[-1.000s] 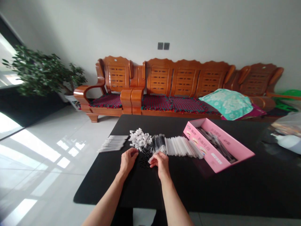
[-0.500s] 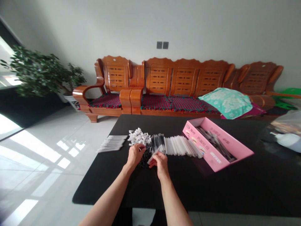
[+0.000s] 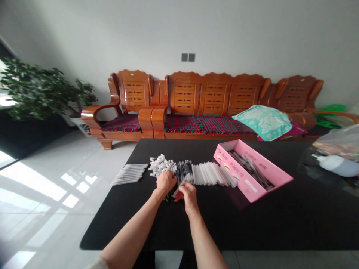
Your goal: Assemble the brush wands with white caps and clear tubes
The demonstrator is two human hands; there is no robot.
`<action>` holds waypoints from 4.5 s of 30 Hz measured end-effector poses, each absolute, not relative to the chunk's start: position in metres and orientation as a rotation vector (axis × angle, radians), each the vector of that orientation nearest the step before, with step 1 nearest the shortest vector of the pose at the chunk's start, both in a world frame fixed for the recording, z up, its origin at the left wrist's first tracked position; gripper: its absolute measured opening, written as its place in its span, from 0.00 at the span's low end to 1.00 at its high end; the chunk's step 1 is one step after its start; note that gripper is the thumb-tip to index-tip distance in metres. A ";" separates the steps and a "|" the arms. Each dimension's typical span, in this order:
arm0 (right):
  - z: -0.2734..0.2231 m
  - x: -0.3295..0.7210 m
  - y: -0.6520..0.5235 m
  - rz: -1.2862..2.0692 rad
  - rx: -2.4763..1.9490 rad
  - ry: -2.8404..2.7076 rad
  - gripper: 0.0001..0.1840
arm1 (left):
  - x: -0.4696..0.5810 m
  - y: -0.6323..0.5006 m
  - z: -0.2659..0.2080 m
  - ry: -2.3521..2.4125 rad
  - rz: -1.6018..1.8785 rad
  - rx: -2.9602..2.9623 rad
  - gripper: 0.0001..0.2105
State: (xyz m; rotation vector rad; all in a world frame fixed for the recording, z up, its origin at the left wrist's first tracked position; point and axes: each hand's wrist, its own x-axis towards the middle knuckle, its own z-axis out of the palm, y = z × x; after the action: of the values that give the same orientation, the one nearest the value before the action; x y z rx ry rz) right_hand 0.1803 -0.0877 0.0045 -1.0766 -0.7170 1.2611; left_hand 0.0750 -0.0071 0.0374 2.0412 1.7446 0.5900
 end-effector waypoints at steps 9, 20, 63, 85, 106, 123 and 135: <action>0.005 0.180 -0.087 1.279 -1.061 -0.638 0.10 | 0.023 -0.033 0.041 1.209 0.832 1.711 0.10; 0.050 0.207 -0.057 0.851 -0.959 -0.486 0.10 | -0.004 -0.055 0.046 1.108 0.819 1.655 0.06; 0.032 0.178 -0.071 1.377 -0.924 -0.515 0.08 | 0.028 -0.059 0.059 0.888 0.968 1.538 0.12; 0.004 0.187 -0.080 1.291 -0.893 -0.537 0.09 | -0.004 -0.036 0.008 1.526 0.866 2.028 0.05; 0.044 0.167 -0.079 1.084 -0.978 -0.519 0.12 | 0.021 -0.063 0.051 0.852 1.044 0.941 0.17; 0.045 0.161 -0.081 1.052 -1.045 -0.636 0.12 | 0.022 -0.060 0.053 0.845 1.074 0.981 0.16; 0.043 0.160 -0.080 1.061 -1.044 -0.627 0.11 | 0.027 -0.063 0.051 0.890 1.135 1.022 0.16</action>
State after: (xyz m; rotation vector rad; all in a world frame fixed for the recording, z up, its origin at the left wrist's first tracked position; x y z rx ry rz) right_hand 0.1595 -0.0802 0.0434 -1.0437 -0.6266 1.0607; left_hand 0.0267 -0.0626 0.0512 1.0223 0.8903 1.1351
